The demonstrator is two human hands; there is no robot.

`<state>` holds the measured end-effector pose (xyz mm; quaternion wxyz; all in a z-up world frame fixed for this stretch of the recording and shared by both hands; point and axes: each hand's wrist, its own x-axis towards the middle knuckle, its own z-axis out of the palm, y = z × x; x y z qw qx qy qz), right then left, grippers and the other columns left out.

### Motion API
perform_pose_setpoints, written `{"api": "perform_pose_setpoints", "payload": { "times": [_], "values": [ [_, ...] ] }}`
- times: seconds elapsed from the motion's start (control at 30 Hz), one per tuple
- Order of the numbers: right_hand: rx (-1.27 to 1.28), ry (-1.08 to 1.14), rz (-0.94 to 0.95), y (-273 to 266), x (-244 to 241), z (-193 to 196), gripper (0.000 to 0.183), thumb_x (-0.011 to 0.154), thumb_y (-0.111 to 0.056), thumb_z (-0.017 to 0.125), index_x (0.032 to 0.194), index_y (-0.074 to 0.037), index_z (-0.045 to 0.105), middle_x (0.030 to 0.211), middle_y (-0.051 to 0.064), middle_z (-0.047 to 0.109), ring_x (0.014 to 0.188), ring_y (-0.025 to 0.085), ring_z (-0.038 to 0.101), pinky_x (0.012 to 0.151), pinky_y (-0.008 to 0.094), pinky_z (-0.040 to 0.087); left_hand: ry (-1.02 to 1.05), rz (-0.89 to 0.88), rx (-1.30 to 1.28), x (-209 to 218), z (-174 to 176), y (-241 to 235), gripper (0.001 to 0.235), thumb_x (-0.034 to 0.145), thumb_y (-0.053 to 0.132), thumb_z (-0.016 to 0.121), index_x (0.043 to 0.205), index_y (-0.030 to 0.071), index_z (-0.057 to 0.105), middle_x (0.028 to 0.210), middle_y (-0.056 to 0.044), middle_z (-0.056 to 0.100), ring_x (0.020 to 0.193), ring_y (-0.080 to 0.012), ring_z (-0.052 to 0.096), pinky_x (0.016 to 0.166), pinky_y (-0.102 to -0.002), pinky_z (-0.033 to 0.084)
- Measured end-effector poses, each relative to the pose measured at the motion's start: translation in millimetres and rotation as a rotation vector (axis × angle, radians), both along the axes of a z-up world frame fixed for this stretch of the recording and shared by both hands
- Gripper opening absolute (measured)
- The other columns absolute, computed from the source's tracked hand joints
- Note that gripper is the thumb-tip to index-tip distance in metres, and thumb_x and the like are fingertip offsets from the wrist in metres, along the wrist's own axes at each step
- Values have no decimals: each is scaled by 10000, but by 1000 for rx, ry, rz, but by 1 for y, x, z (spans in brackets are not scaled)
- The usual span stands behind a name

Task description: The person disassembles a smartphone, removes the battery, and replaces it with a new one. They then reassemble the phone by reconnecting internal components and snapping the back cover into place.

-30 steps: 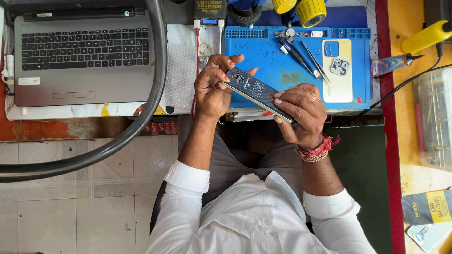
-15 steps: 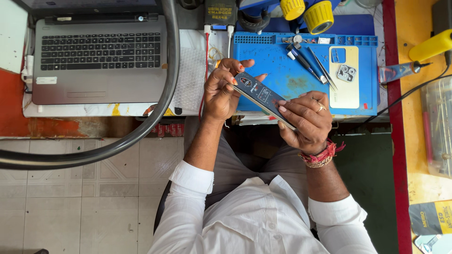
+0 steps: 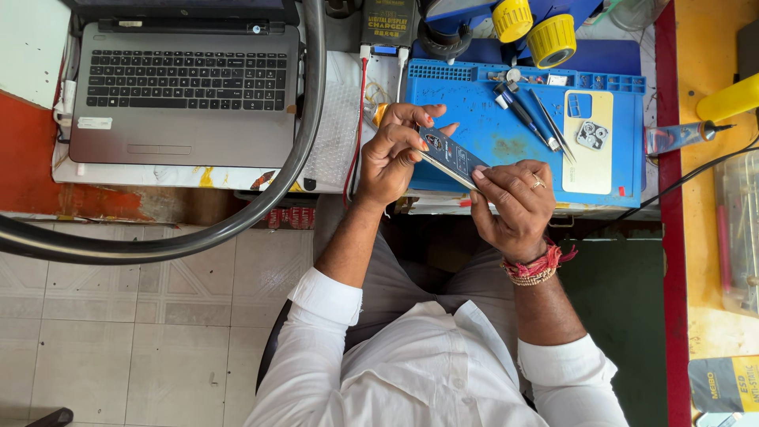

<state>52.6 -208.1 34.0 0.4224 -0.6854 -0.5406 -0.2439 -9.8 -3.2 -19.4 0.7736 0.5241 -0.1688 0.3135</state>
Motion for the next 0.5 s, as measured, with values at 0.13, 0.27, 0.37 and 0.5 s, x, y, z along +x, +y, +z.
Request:
{"api": "perform_pose_setpoints", "payload": {
  "times": [0.13, 0.27, 0.37, 0.5],
  "values": [
    [-113, -73, -23, -4, 6, -2, 342, 821, -5, 847, 1136, 49, 726, 987, 118, 730, 884, 269, 700, 824, 431, 502, 13, 92, 204, -8, 11, -3, 89, 996, 132, 724, 1055, 95, 669, 1293, -85, 511, 1426, -277, 500, 1165, -542, 559],
    [-34, -23, -79, -7, 7, -11, 307, 805, 132, 773, 1082, 7, 727, 1009, 131, 747, 911, 270, 730, 784, 378, 551, -8, 174, 404, -13, 14, -10, 295, 908, 39, 797, 1137, 193, 692, 1123, -68, 565, 1282, -288, 606, 943, -432, 680],
    [29, -31, -80, -5, 9, -17, 287, 811, 132, 796, 1055, 7, 715, 998, 138, 744, 913, 277, 738, 772, 367, 564, -57, -33, 18, -7, 12, -18, 850, 826, 113, 877, 1559, 214, 460, 1079, -24, 633, 1083, -171, 657, 1162, -512, 521],
    [86, -23, -89, -5, 4, -22, 256, 822, 157, 781, 1031, 24, 716, 994, 172, 754, 926, 299, 756, 797, 366, 593, -53, -138, -112, -3, 7, -16, 1041, 811, 134, 898, 1653, 234, 293, 1055, -52, 659, 1060, -181, 673, 1171, -537, 543]
  ]
}}
